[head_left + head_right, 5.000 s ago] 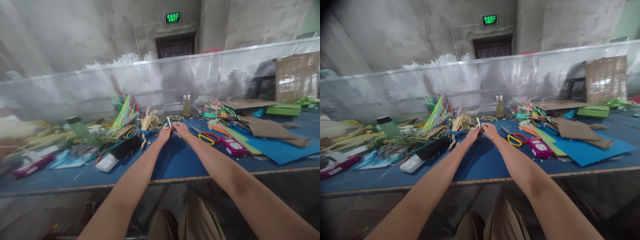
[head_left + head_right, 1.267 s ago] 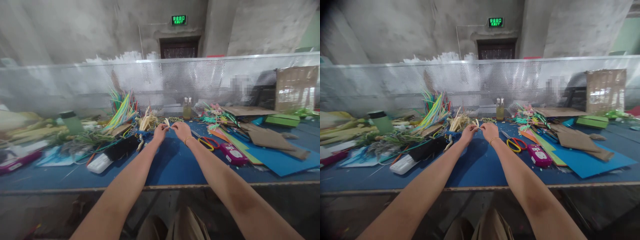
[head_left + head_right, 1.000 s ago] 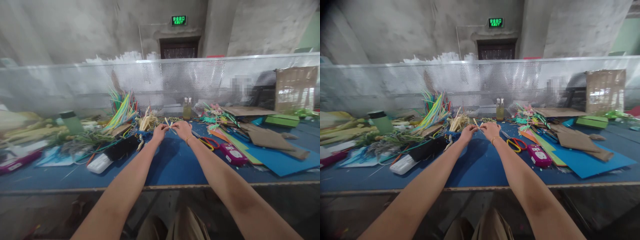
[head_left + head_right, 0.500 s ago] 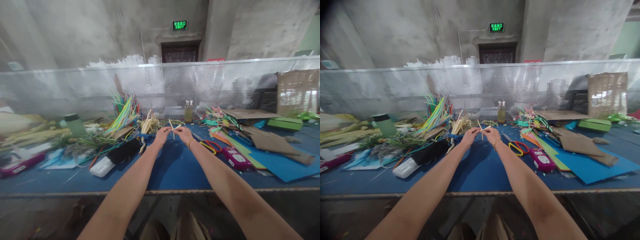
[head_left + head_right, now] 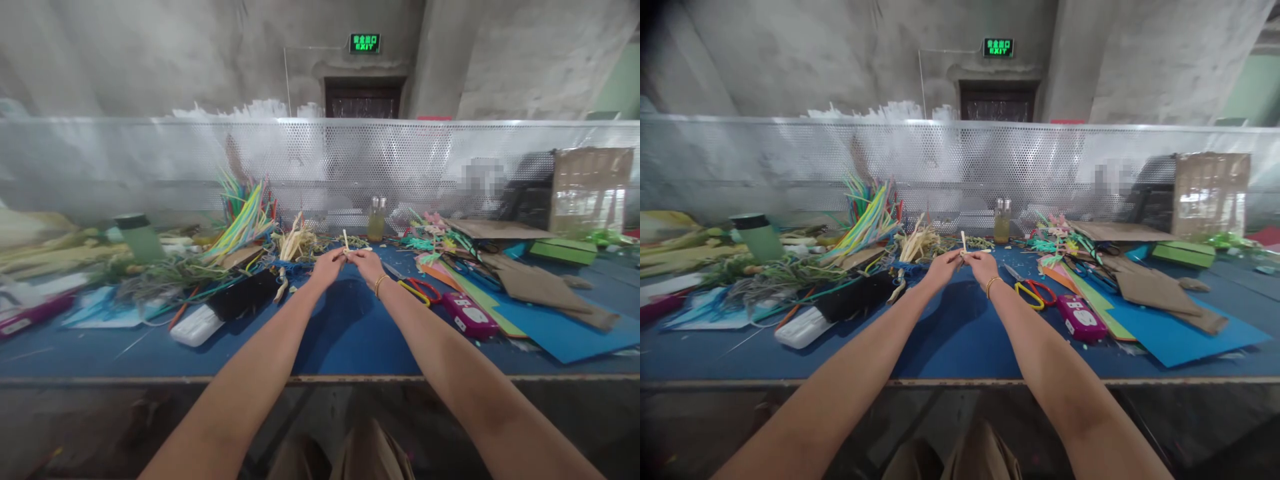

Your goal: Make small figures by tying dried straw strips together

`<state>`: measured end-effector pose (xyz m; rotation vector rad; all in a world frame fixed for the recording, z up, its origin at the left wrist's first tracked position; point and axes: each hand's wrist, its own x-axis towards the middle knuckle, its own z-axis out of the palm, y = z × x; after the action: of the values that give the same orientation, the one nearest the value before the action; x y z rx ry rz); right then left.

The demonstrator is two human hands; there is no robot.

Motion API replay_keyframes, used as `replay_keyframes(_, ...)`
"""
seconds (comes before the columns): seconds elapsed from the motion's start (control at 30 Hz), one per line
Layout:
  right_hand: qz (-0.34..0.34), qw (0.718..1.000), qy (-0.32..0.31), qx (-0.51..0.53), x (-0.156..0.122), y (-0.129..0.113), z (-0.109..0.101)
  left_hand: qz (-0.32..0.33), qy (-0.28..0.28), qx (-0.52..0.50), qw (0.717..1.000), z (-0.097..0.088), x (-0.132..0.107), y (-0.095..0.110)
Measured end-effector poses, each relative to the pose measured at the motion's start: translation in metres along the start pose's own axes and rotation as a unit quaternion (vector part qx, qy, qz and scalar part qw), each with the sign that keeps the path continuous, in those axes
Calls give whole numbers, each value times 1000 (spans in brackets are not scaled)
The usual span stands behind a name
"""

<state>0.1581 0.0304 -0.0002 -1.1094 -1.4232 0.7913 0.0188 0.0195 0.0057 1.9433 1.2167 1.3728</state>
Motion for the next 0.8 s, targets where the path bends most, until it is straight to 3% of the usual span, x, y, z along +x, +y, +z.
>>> replay_keyframes(0.3,-34,997,-1,-67,-1,-6,-4,-71,5,-133,989,1,-1,4)
replay_keyframes(0.53,-37,997,-27,-58,-2,-5,-3,-120,-42,-239,963,3,-8,11)
replay_keyframes(0.67,-40,995,-30,-89,-2,-8,-4,-119,-44,-246,961,2,-8,13)
replay_keyframes(0.8,-58,990,-18,-124,-5,-15,-7,-110,-11,-218,970,3,-4,9)
